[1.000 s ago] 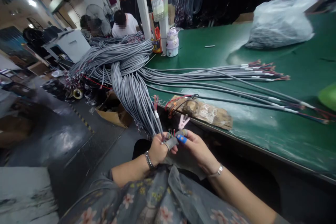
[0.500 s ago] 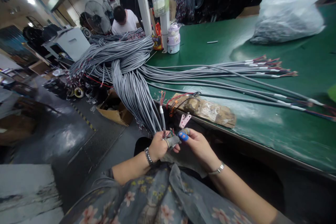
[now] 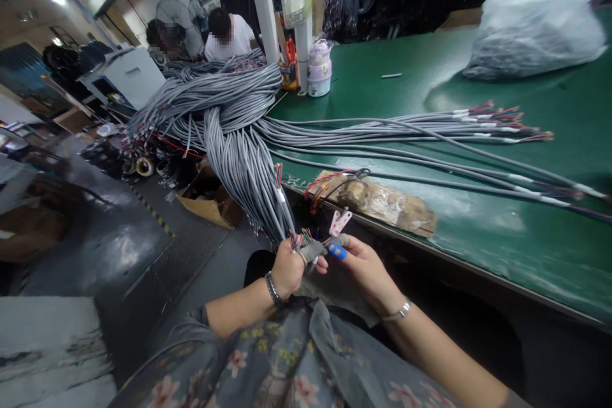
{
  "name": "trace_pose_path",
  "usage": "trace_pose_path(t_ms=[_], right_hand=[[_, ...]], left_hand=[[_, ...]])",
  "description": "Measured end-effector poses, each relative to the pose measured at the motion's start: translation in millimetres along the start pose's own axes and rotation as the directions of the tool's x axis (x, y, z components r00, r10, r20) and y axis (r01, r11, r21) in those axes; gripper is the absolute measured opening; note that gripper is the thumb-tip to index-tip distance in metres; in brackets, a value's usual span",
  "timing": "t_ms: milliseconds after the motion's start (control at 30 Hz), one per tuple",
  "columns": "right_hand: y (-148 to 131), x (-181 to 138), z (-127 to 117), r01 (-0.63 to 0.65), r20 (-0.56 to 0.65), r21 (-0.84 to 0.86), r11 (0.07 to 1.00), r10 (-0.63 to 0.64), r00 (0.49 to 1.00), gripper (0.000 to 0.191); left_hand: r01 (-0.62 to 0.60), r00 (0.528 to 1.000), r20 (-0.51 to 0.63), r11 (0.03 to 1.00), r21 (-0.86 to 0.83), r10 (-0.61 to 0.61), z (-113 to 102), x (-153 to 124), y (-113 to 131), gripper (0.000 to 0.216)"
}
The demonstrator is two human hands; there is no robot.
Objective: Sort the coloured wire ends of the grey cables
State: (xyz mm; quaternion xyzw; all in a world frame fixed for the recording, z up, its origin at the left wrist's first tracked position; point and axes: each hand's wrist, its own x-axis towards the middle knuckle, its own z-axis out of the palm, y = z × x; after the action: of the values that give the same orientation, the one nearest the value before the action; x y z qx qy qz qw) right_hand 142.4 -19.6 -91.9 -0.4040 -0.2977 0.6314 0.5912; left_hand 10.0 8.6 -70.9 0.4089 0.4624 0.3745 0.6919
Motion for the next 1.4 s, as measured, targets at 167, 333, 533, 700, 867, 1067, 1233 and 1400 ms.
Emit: trace_pose_path(t_ms=[167, 333, 533, 700, 867, 1067, 1233, 1400], right_hand=[[0.0, -1.2, 8.1, -0.082, 0.124, 0.164, 0.983, 0.062, 0.99, 0.034], [2.7, -2.2, 6.5, -0.052, 0.073, 0.105, 0.993, 0.044, 0.996, 0.034], [3.0, 0.2, -4.5, -0.005, 0.024, 0.001, 1.0, 0.005, 1.0, 0.035], [-5.5, 15.6, -12.3, -0.111, 0.086, 0.185, 0.977, 0.096, 0.992, 0.053], [-11.7, 33.0, -9.1, -0.085, 0.041, 0.196, 0.977, 0.078, 0.996, 0.052], [-2.5, 35.6, -4.3, -0.075, 0.127, 0.212, 0.974, 0.048, 0.991, 0.05], [0.1, 36.7, -5.6, -0.067, 0.095, 0.234, 0.97, 0.046, 0.994, 0.049], [-5.4, 30.1, -5.0, -0.101, 0.126, 0.239, 0.966, 0.073, 0.989, 0.054]], left_hand=[[-0.025, 0.998, 0.051, 0.998, 0.054, 0.023, -2.6, 0.3, -4.1, 0.043], [-0.042, 0.997, -0.058, 0.999, -0.005, 0.041, 0.1, -0.4, -2.5, 0.044], [-0.04, 0.993, -0.116, 0.999, -0.037, 0.036, 5.4, -1.5, 4.5, 0.043], [-0.013, 0.998, -0.054, 0.998, -0.06, 0.01, 5.2, -2.1, 9.6, 0.042], [0.008, 1.0, 0.016, 0.998, -0.055, -0.007, 13.7, -0.5, 15.2, 0.042], [0.026, 0.998, 0.051, 1.0, 0.017, -0.027, 21.0, 3.9, 14.6, 0.043], [0.031, 0.998, 0.062, 0.998, 0.049, -0.034, 20.0, 5.7, 10.4, 0.043], [0.018, 0.996, 0.088, 0.999, 0.04, -0.021, 15.0, 1.6, 8.5, 0.044]])
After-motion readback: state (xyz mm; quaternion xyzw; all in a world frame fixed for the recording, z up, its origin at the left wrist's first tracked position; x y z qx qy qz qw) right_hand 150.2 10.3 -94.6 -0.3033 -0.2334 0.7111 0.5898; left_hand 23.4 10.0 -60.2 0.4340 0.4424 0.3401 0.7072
